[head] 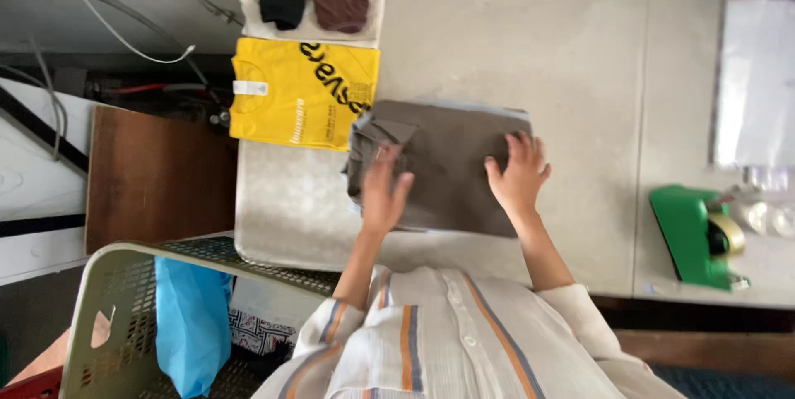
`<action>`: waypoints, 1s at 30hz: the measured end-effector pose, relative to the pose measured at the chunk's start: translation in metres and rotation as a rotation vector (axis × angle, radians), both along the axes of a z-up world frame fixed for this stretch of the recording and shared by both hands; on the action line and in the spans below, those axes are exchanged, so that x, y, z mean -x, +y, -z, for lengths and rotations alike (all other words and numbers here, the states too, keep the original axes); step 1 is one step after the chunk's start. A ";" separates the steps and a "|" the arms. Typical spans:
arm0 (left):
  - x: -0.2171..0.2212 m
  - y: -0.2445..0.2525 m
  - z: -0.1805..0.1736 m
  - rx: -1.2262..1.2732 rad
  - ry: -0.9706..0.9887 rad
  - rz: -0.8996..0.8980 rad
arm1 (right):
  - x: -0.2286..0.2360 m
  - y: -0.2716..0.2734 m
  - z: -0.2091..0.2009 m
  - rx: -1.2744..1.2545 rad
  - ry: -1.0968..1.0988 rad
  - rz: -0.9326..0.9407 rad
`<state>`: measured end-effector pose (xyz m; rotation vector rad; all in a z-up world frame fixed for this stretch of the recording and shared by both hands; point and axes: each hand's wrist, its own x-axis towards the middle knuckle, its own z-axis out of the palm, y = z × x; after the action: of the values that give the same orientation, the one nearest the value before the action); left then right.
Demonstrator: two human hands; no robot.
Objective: The person sorts various articles of clothing from a laundry basket, placing them onto a table and spraying them with a liquid from a bottle.
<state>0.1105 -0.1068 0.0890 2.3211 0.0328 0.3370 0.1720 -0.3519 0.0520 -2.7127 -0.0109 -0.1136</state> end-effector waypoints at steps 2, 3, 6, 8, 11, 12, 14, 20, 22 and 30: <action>-0.009 0.042 0.017 0.121 -0.177 -0.113 | -0.027 0.018 -0.007 0.024 -0.043 0.046; -0.008 0.068 0.046 0.994 -0.222 -0.245 | -0.041 0.033 -0.018 -0.070 -0.215 -0.073; -0.013 0.129 0.116 1.745 0.091 -0.643 | -0.089 0.091 -0.016 -0.315 -0.326 -0.263; -0.021 0.153 0.160 1.572 0.442 -0.921 | -0.127 0.130 0.019 -0.462 -0.247 -0.327; -0.037 0.161 0.216 1.499 0.456 -1.118 | -0.172 0.184 0.087 -0.330 0.454 -0.187; -0.046 0.159 0.224 1.498 0.445 -1.133 | -0.179 0.200 0.100 -0.237 0.597 -0.237; -0.061 0.156 0.213 1.500 0.423 -1.168 | -0.191 0.229 0.137 -0.137 0.744 -0.305; -0.094 0.172 0.171 1.432 0.349 -1.154 | -0.178 0.281 0.057 -0.577 0.947 -0.087; -0.101 0.185 0.163 1.777 0.202 -0.784 | -0.164 0.287 -0.016 -0.947 0.909 0.032; -0.097 0.210 0.080 2.024 0.061 -0.825 | -0.137 0.261 -0.110 -1.397 0.687 0.052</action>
<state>0.2072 0.1031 0.0090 0.2071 0.8951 0.3276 0.3087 -0.0905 0.1620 -1.2475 0.2424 0.5775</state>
